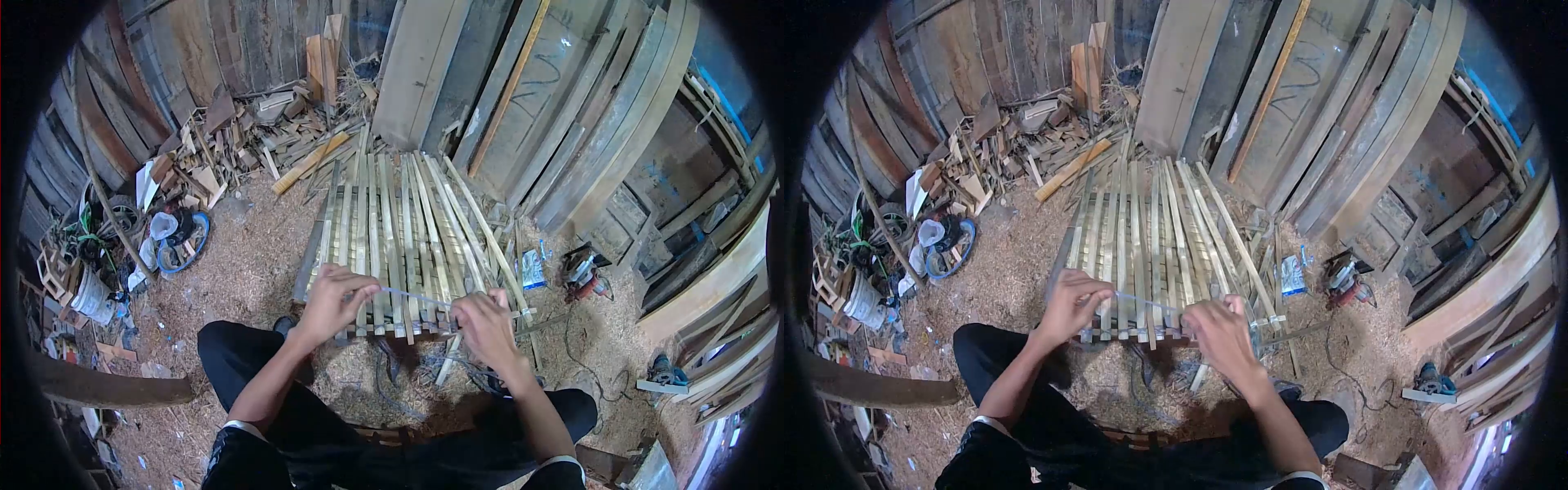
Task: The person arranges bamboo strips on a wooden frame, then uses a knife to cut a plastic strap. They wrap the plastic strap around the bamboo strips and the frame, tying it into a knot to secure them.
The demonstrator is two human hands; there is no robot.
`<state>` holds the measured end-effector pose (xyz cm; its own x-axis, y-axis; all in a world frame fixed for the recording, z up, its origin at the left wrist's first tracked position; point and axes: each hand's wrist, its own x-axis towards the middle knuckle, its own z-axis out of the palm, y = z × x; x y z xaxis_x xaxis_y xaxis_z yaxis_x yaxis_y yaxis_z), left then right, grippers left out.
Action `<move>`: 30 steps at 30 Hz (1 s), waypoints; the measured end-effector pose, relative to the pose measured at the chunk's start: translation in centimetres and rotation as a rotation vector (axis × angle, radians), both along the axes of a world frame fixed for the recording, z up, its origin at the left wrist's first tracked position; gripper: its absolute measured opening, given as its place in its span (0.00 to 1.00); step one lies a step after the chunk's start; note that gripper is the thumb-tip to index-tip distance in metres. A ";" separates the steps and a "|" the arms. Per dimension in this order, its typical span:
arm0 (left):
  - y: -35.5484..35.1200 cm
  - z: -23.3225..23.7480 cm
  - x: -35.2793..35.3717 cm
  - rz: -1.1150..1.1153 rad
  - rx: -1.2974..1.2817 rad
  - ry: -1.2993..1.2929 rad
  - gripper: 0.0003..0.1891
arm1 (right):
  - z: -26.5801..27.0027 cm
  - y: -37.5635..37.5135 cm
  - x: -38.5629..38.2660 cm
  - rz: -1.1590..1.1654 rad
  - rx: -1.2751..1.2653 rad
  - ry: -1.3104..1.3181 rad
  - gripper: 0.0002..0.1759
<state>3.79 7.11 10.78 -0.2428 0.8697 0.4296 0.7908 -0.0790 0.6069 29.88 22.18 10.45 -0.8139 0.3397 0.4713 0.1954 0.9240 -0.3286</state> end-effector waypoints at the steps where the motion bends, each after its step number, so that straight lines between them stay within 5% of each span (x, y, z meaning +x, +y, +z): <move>1: -0.2 0.4 -0.5 0.070 -0.043 -0.009 0.08 | 0.1 0.6 0.0 -0.054 -0.019 0.013 0.03; 6: -0.2 0.9 -1.3 0.138 -0.081 0.018 0.08 | 2.0 2.4 0.1 -0.197 -0.062 0.115 0.05; 10: -0.1 1.1 0.3 0.051 -0.113 0.099 0.19 | 3.3 2.0 -1.3 -0.099 -0.060 0.091 0.09; 13: 0.4 0.9 1.9 -0.192 -0.012 -0.225 0.29 | 3.4 -0.4 -3.0 0.003 0.059 -0.086 0.08; 18: 0.1 0.6 4.4 -0.301 -0.098 -0.273 0.22 | 4.6 -3.1 -4.1 0.123 0.047 -0.146 0.11; 30: 1.9 -0.7 5.5 -0.165 -0.001 -0.419 0.09 | 6.1 -2.2 -2.1 -0.133 -0.069 0.095 0.04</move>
<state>9.26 9.04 10.13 -0.2534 0.9117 0.3233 0.4535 -0.1832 0.8722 27.82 20.00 16.54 -0.7126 0.4756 0.5157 0.2798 0.8668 -0.4128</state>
